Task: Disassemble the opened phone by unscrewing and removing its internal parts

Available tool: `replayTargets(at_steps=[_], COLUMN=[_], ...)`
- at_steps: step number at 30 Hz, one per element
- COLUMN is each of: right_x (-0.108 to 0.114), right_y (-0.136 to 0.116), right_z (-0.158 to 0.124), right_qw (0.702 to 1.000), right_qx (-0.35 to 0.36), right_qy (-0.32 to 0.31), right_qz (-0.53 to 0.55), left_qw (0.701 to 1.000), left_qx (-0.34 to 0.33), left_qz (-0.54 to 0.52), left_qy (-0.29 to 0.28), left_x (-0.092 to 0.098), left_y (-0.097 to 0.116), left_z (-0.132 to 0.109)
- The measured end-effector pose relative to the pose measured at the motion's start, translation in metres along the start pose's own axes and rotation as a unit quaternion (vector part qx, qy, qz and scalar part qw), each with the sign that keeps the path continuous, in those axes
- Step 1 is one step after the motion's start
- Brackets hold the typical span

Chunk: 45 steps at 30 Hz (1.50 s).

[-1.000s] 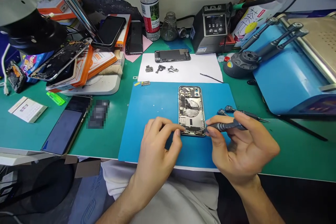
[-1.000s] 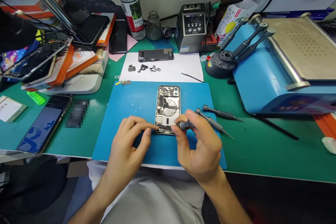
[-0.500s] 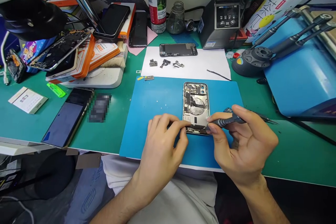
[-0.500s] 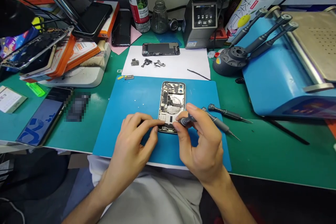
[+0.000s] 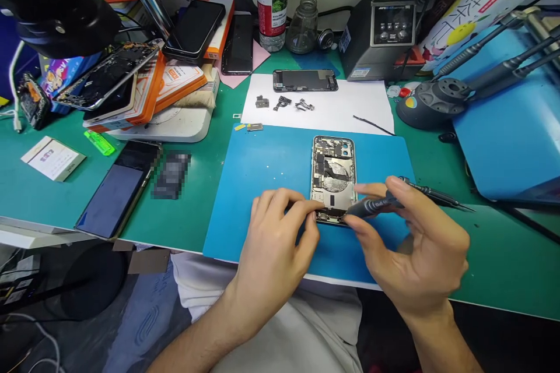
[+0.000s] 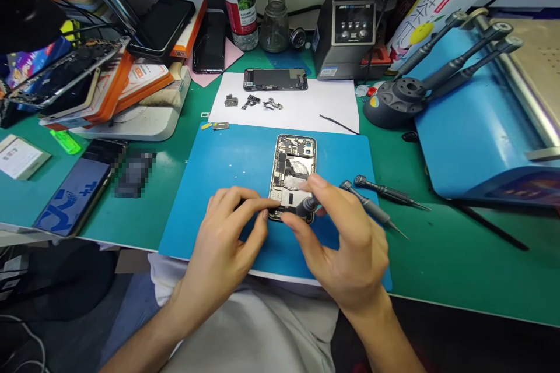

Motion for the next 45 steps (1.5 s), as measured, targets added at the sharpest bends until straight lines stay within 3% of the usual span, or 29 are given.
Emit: replayTargets(at_steps=[6,11,17,21,25,29,32,36,40,45], right_x=[0.012,0.008,0.012,0.011,0.013,0.014,0.017,0.013,0.012,0.007], right_y=[0.001,0.001,-0.002,-0.003,-0.010,-0.005,-0.009,-0.004,-0.004,-0.014], right_z=[0.001,0.004,0.005,0.009,0.012,0.013,0.012,0.011,0.011,0.011], right_qw=[0.998,0.999,0.999,0.998,0.994,0.995,0.991,0.994,0.994,0.992], right_qx=[0.023,0.025,0.030,0.044,0.099,0.086,0.119,0.098,0.098,0.115], right_qy=[0.041,0.021,0.028,0.032,0.048,0.038,0.060,0.043,0.047,0.023], right_qz=[-0.034,-0.005,0.022,0.039,0.026,0.037,0.023,0.021,0.033,0.045], left_qw=[1.000,0.999,0.992,0.993,0.985,0.978,0.980,0.975,0.967,0.977], left_qx=[-0.001,0.012,0.025,0.032,0.040,0.013,-0.011,-0.045,-0.037,-0.035], left_qz=[-0.006,-0.037,-0.094,-0.002,0.115,0.170,0.174,0.199,0.233,0.205], left_qy=[0.002,0.021,0.081,0.110,0.125,0.117,0.101,0.086,0.100,0.054], left_x=[0.001,0.005,0.039,0.066,0.079,0.077,0.069,0.059,0.061,0.052], left_y=[-0.001,0.000,0.004,-0.009,-0.033,-0.042,-0.041,-0.036,-0.042,-0.044], left_z=[0.000,0.001,-0.004,0.001,0.016,0.031,0.038,0.043,0.049,0.057])
Point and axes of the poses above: each hand's wrist, its own z-axis towards the middle knuckle, its own x-axis out of the back of the hand, y = z × x, the point moved 9 cm from there along z, towards the middle knuckle, and after that the axes turned 11 degrees about y, right-handed, at the moved point
